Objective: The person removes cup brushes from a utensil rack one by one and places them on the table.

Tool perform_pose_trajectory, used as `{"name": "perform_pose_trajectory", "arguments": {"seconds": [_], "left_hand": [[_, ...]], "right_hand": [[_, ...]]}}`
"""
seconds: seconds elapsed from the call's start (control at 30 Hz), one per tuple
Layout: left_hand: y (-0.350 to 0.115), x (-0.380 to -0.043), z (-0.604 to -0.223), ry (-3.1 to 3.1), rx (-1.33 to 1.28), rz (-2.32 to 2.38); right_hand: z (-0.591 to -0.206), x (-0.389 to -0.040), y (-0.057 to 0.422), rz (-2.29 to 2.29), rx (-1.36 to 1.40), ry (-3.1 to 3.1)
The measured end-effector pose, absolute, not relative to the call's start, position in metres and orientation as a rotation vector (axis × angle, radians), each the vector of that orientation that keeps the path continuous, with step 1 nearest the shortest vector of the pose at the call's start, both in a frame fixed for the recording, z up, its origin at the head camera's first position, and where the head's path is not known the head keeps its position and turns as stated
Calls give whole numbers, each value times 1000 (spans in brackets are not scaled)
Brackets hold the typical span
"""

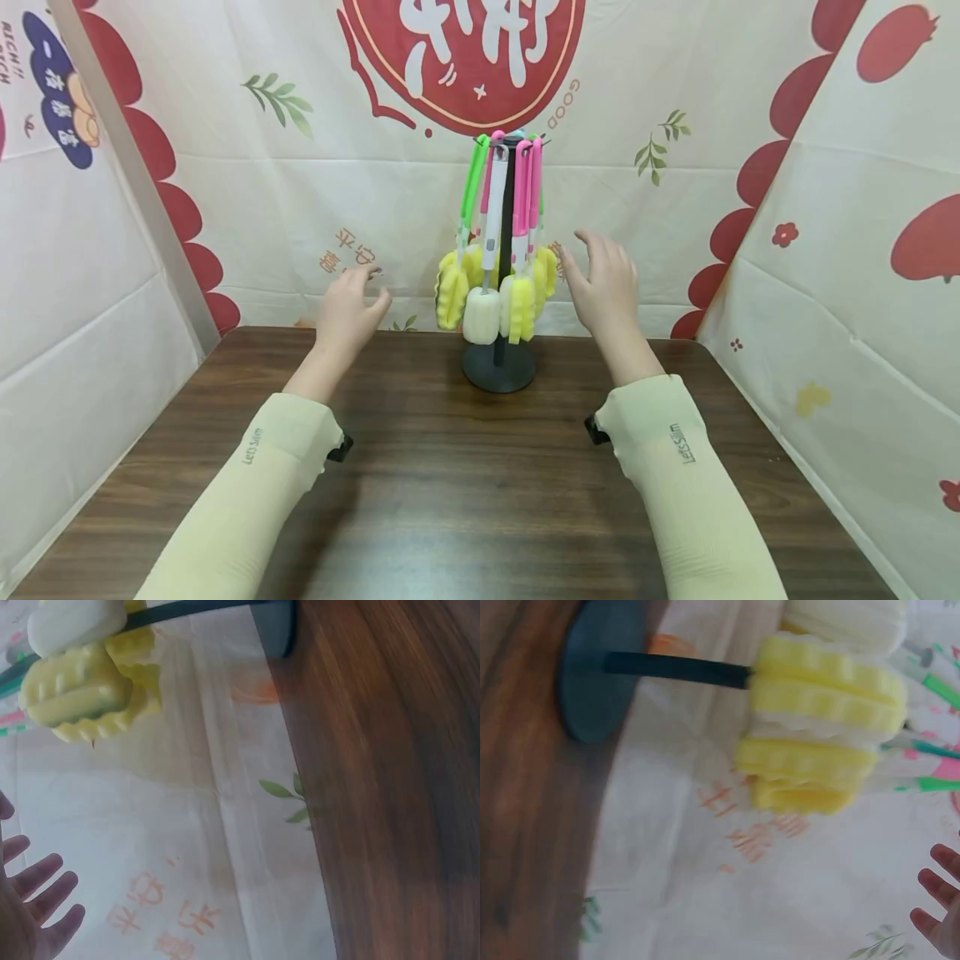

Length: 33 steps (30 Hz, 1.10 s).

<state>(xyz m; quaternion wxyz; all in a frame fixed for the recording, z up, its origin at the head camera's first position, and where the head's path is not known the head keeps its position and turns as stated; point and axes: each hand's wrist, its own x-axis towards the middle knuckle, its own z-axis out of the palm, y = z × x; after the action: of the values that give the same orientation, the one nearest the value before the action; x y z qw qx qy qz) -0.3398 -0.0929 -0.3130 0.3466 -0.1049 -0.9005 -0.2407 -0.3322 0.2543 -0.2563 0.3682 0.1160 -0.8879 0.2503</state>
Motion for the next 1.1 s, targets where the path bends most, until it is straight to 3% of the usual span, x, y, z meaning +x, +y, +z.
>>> {"name": "perform_pose_trajectory", "arguments": {"seconds": [0.43, 1.1], "left_hand": [[-65, -343, -300, -2283, -316, -752], [-28, -347, -276, -2327, -372, -934]], "right_hand": [[-197, -336, 213, 631, 360, -2205], [-157, -354, 187, 597, 386, -2233]]}}
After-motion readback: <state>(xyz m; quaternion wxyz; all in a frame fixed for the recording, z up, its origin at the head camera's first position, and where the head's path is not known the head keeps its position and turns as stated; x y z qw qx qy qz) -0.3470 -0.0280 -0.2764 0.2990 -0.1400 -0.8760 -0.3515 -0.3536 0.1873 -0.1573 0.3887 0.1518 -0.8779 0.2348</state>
